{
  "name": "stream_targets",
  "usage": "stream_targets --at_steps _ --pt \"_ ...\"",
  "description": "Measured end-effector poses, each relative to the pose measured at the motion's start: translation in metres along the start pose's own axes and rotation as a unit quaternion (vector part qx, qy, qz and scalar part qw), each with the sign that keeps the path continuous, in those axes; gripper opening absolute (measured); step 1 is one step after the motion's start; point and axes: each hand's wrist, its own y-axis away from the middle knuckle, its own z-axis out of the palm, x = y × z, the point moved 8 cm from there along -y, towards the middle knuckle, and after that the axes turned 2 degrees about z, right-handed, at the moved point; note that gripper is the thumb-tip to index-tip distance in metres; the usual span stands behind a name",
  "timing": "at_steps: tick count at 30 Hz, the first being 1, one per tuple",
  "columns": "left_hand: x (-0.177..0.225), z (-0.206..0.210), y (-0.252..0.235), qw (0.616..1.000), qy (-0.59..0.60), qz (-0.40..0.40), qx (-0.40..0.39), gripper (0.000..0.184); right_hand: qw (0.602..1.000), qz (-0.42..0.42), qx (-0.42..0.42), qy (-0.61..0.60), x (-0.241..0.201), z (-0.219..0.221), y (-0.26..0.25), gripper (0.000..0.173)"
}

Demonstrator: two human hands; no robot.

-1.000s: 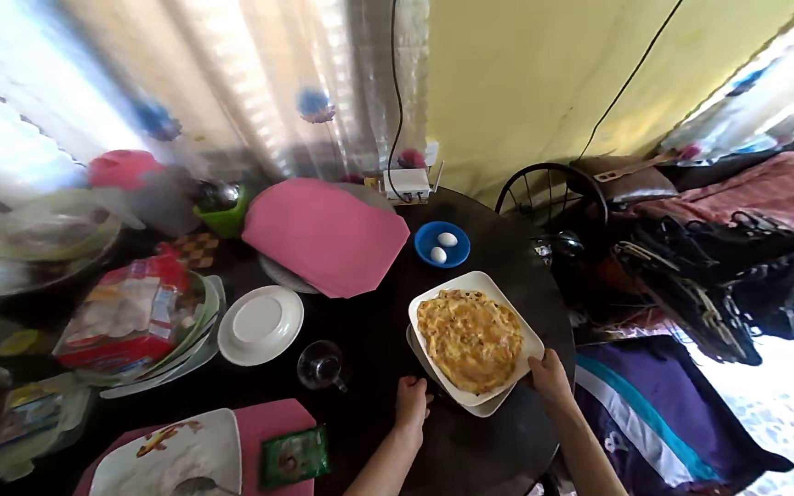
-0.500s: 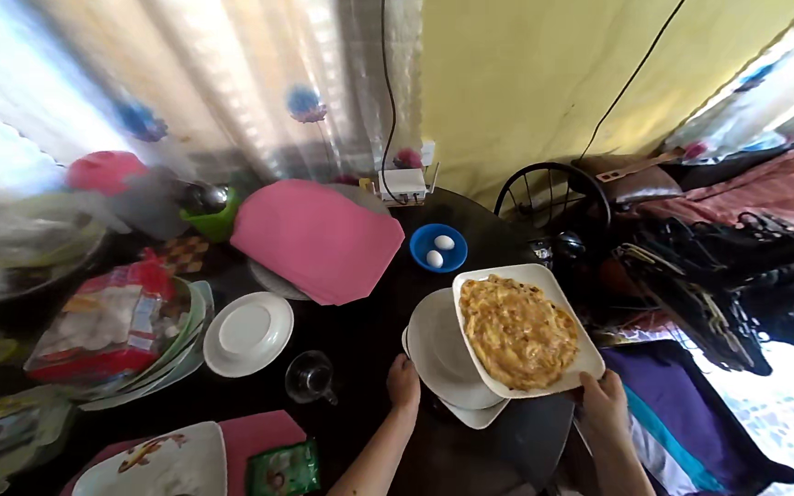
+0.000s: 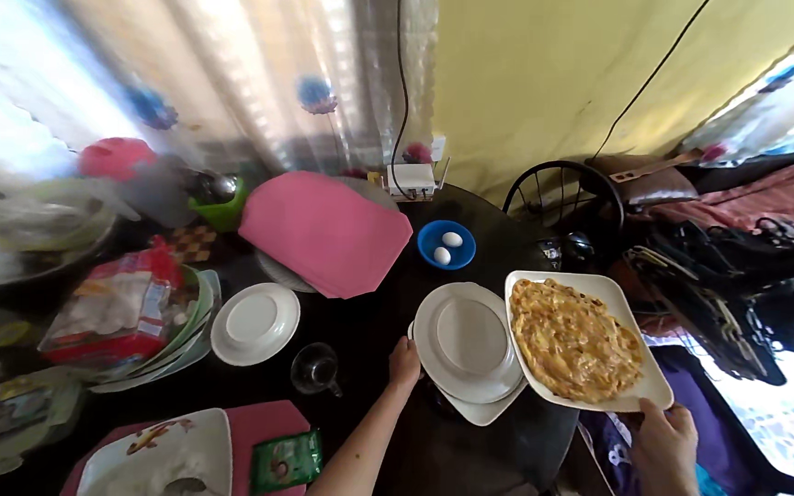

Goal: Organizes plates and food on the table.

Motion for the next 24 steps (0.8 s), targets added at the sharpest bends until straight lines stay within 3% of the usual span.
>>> stream_targets --at_steps 9,16,24 --pt "-0.007 -0.011 0.006 0.993 -0.061 0.098 -0.019 0.042 1.0 0.0 -0.005 -0.02 -0.005 -0.009 0.008 0.039" --pt "-0.032 -0.063 0.057 0.989 -0.058 0.132 0.008 0.042 1.0 -0.009 -0.029 -0.006 -0.013 0.003 0.014 0.038" --pt "-0.101 -0.125 0.116 0.984 -0.114 0.121 0.065 0.043 0.997 0.015 -0.072 0.008 0.022 0.052 0.037 0.039"
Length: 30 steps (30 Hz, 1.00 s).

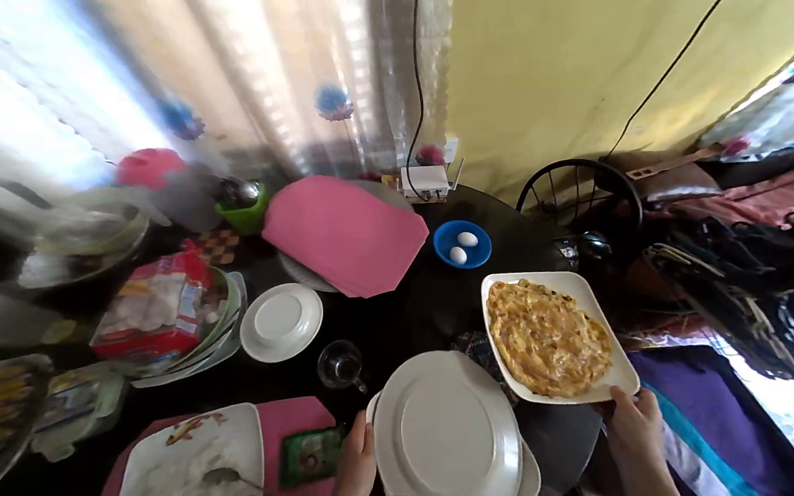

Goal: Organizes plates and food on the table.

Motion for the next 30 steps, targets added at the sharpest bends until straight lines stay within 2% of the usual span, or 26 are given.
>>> stream_targets --at_steps 5,11,20,26,30 --pt "-0.024 -0.015 0.022 1.0 -0.017 0.001 -0.006 0.04 0.999 0.013 -0.033 -0.013 0.027 0.03 0.009 0.037" --pt "-0.041 -0.022 0.035 1.0 -0.006 0.002 -0.001 0.04 0.998 0.025 -0.051 -0.008 0.055 0.044 0.021 0.041" --pt "-0.053 -0.029 0.041 1.0 -0.005 -0.002 -0.02 0.041 0.993 0.095 -0.065 -0.028 0.064 0.067 0.067 0.042" --pt "-0.049 -0.03 0.044 0.998 -0.034 -0.013 -0.044 0.039 0.988 0.109 -0.074 -0.077 0.073 0.094 0.075 0.04" --pt "-0.05 -0.022 0.045 0.998 -0.022 -0.012 -0.057 0.04 0.99 0.097 -0.062 -0.078 0.07 0.096 0.066 0.042"
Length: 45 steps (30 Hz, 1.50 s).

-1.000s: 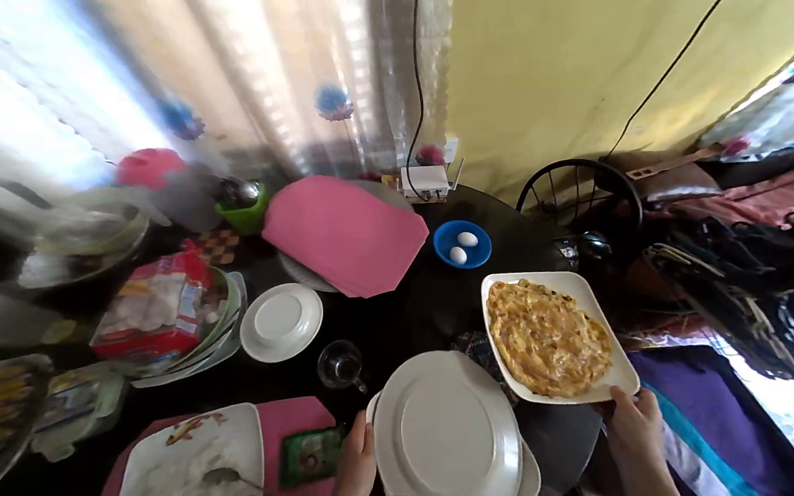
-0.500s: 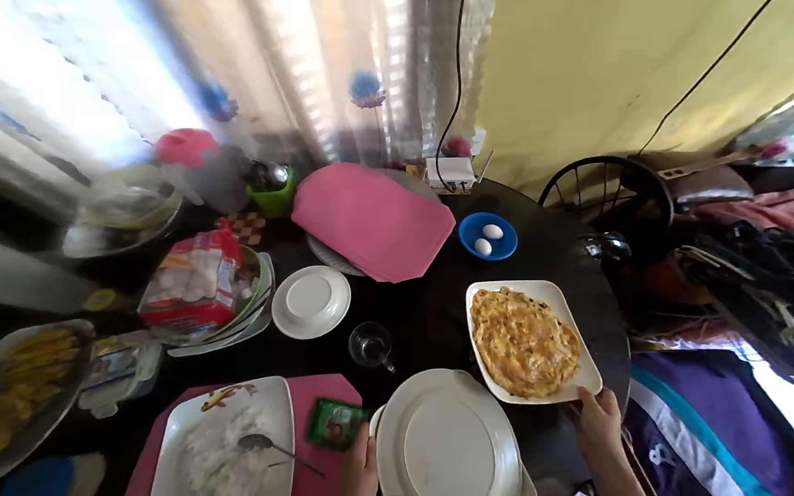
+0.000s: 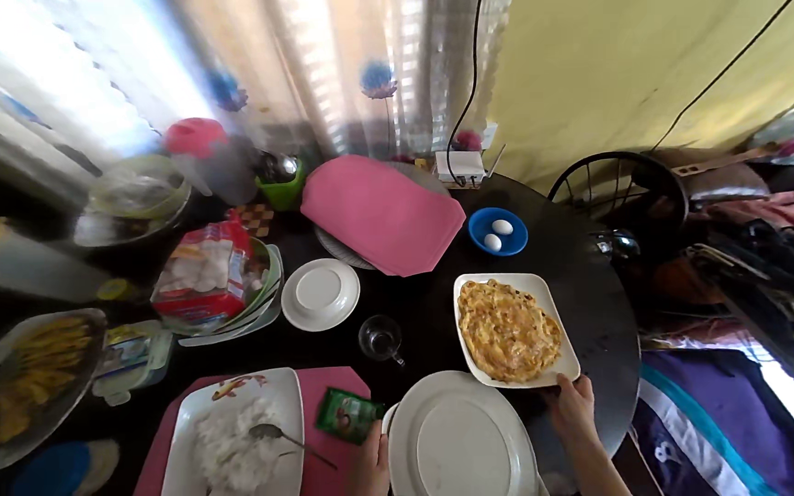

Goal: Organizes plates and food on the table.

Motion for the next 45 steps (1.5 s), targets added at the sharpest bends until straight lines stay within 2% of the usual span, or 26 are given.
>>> stream_targets --at_steps 14,18,25,29,36,40,42,44,45 --pt "0.018 0.024 -0.017 1.0 0.01 0.012 0.007 0.04 0.998 -0.064 0.01 0.01 -0.045 -0.018 -0.077 0.043" --pt "0.015 0.026 -0.019 0.999 0.021 0.009 0.024 0.039 0.997 -0.072 0.002 0.042 -0.055 -0.038 -0.071 0.045" --pt "0.009 0.02 -0.021 0.999 0.014 0.01 0.034 0.038 0.994 -0.058 -0.027 0.085 -0.034 -0.064 -0.056 0.042" --pt "0.005 0.016 -0.021 0.999 -0.007 -0.005 0.041 0.039 0.992 -0.059 -0.028 0.111 -0.023 -0.065 -0.059 0.042" --pt "0.014 0.016 -0.017 0.992 -0.071 -0.094 0.052 0.042 0.985 -0.056 -0.009 0.165 -0.033 -0.058 -0.065 0.042" --pt "0.016 0.016 -0.012 0.993 -0.057 -0.065 0.085 0.044 0.983 -0.031 0.002 0.179 -0.034 -0.063 -0.075 0.044" --pt "0.016 0.015 -0.009 0.993 -0.035 -0.054 0.096 0.047 0.969 -0.037 0.025 0.241 -0.04 -0.067 -0.069 0.05" --pt "0.017 0.014 -0.005 0.993 0.0 -0.04 0.107 0.052 0.928 -0.107 0.046 0.353 -0.065 -0.063 -0.04 0.055" --pt "0.017 0.015 -0.002 0.993 0.023 -0.036 0.106 0.054 0.906 -0.148 0.032 0.395 -0.075 -0.055 -0.018 0.052"
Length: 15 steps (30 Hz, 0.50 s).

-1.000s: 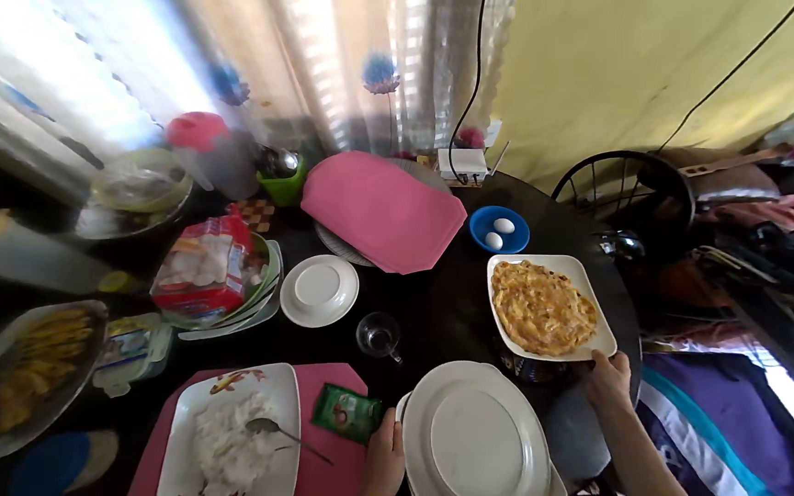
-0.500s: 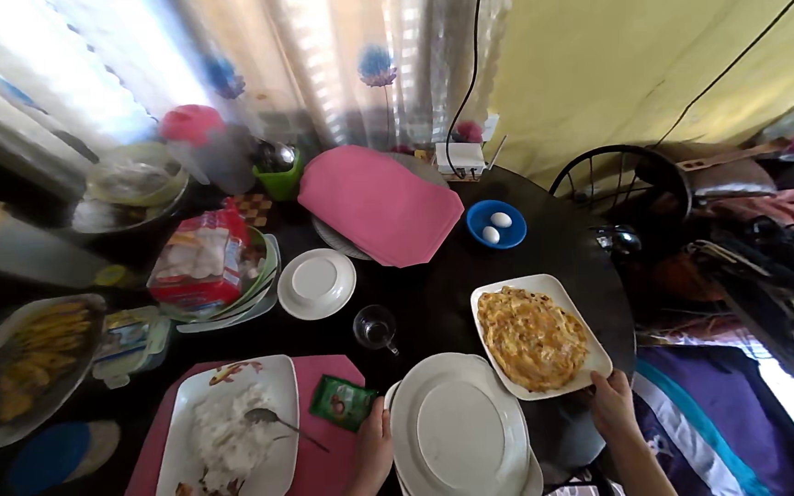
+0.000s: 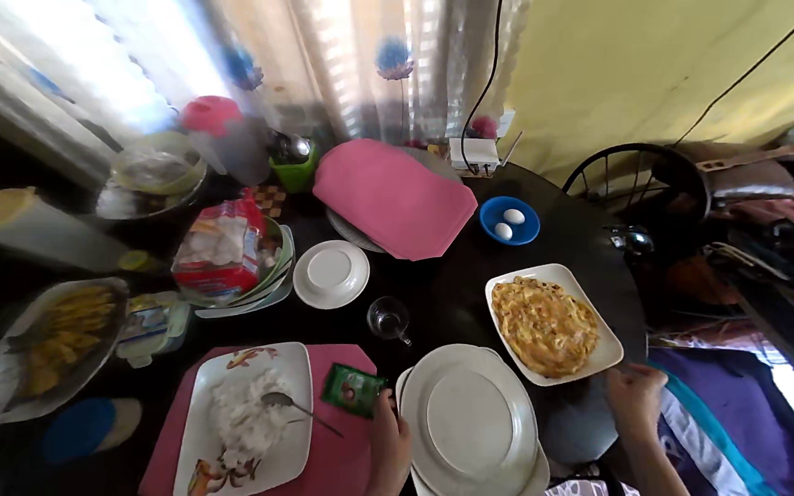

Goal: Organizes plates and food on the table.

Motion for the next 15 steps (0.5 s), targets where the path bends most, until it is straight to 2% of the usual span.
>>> stream_targets --at_steps 1,3,5,6,9,15 --pt "-0.001 0.001 0.003 1.0 0.024 0.001 -0.004 0.054 0.998 -0.042 -0.026 0.034 -0.014 0.002 0.018 0.047" --pt "-0.003 0.003 0.007 0.998 0.057 -0.005 -0.017 0.056 0.981 -0.103 -0.141 0.089 -0.024 0.026 0.053 0.036" --pt "-0.003 0.003 0.008 0.997 0.07 -0.015 -0.02 0.057 0.95 -0.111 -0.262 0.128 -0.02 0.058 0.081 0.035" --pt "-0.003 0.003 0.009 0.997 0.07 -0.021 -0.018 0.058 0.942 -0.112 -0.287 0.137 -0.016 0.07 0.092 0.035" --pt "0.003 0.002 0.014 0.997 0.064 -0.047 -0.021 0.062 0.948 -0.117 -0.268 0.123 -0.009 0.083 0.107 0.032" --pt "0.0 0.002 0.02 0.992 0.096 -0.07 -0.035 0.059 0.962 -0.092 -0.245 0.075 -0.009 0.074 0.115 0.031"
